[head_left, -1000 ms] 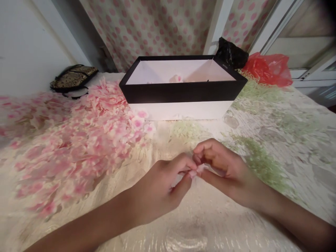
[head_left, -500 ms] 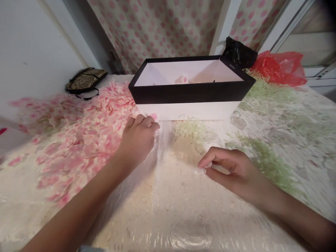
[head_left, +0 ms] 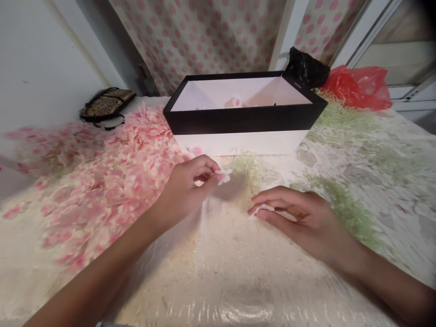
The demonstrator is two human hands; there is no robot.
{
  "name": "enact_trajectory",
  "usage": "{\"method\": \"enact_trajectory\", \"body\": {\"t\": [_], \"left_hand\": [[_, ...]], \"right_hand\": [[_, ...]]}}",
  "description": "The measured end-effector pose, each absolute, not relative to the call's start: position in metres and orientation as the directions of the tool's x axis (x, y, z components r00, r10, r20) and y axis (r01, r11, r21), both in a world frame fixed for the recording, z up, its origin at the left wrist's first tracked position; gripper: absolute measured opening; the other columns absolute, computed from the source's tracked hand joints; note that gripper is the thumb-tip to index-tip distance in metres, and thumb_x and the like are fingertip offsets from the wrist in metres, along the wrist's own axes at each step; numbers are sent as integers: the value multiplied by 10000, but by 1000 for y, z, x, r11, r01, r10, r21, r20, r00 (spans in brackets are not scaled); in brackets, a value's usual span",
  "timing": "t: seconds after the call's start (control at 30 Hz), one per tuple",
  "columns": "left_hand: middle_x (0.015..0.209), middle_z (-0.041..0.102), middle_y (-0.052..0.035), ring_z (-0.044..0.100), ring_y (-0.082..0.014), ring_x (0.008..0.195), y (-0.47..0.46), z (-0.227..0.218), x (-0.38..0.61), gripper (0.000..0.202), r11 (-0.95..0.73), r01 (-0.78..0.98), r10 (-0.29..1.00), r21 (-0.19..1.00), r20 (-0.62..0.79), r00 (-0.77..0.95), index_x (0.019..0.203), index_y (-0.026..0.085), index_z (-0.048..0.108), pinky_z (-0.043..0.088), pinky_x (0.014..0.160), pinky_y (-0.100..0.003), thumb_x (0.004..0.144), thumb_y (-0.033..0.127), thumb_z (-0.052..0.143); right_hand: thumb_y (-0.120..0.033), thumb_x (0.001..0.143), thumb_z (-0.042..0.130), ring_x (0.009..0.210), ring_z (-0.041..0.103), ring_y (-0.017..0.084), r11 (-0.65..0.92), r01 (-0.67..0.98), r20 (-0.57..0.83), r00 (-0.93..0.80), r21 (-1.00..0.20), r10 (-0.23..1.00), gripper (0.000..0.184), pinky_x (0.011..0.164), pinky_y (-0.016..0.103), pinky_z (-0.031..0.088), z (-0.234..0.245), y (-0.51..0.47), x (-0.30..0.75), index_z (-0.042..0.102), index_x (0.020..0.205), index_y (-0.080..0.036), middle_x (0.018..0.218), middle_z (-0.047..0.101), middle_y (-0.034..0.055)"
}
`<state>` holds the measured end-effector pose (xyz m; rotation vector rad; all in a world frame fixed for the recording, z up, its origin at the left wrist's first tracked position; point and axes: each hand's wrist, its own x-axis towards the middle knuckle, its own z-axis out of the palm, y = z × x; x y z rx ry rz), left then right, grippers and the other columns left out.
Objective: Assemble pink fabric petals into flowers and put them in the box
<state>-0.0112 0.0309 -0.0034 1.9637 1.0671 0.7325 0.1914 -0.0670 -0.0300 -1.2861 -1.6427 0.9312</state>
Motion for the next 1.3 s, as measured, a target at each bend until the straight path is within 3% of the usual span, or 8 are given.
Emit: {"method": "enact_trajectory", "body": {"t": [0.17,0.27,0.43,0.53,0.77,1.0,1.2,1.3], "left_hand": [[808,703,1,657,-128,762,12,-8,-5,112,-140,224,786,965,-30,618,875,161,599,481,684,-188,817,239,655],[822,706,22,655,-93,763,3,-10,-3,64,-128,230,737,965,-63,673,880,174,616,468,653,-140,853,233,615],[853,691,60,637,-46,779,-4,-9,-2,73,-235,218,672,947,-4,740,896,203,630,451,666,-90,881,172,565],[845,686,62,633,-40,777,-4,-9,-2,70,-246,217,680,945,8,733,895,200,627,451,666,-79,880,171,565],[815,664,71,613,-21,753,-4,-12,-2,71,-295,220,649,930,26,760,912,205,602,424,629,-55,898,175,539],[788,641,60,585,-36,704,-5,-15,-3,86,-385,230,620,894,66,782,918,201,601,410,594,-93,909,175,519],[766,612,59,513,-40,590,-11,-16,-4,133,-580,261,554,772,139,821,976,201,592,374,558,-161,916,135,493],[747,579,53,508,-51,592,-13,-14,-3,146,-604,272,538,749,132,833,998,195,566,371,545,-174,923,127,461]], "right_hand": [[-83,830,591,859,613,99,482,404,459,-159,-778,874,130,738,195,493,-31,-66,191,637,855,-202,927,618,9],[-42,794,595,965,562,119,538,412,516,-173,-735,839,140,808,236,459,-33,-63,190,627,820,-177,1073,525,47],[14,782,554,870,564,83,549,346,475,-280,-760,834,214,750,203,452,-33,-61,188,592,870,-177,956,547,12],[47,752,534,886,555,80,530,344,432,-325,-775,842,232,760,197,447,-31,-63,189,586,832,-164,984,526,14],[6,796,524,802,566,69,531,394,460,-266,-750,847,196,692,177,448,-29,-63,188,583,852,-173,893,564,2],[17,785,519,789,550,57,495,387,420,-266,-778,868,191,691,173,428,-32,-65,187,549,821,-169,883,545,-13],[-13,804,471,773,525,53,305,388,236,-216,-870,947,228,680,160,411,-33,-69,186,486,916,-211,838,534,-52],[3,808,447,769,521,50,289,403,202,-244,-868,948,228,677,165,396,-33,-70,187,505,883,-204,845,537,-53]]}}
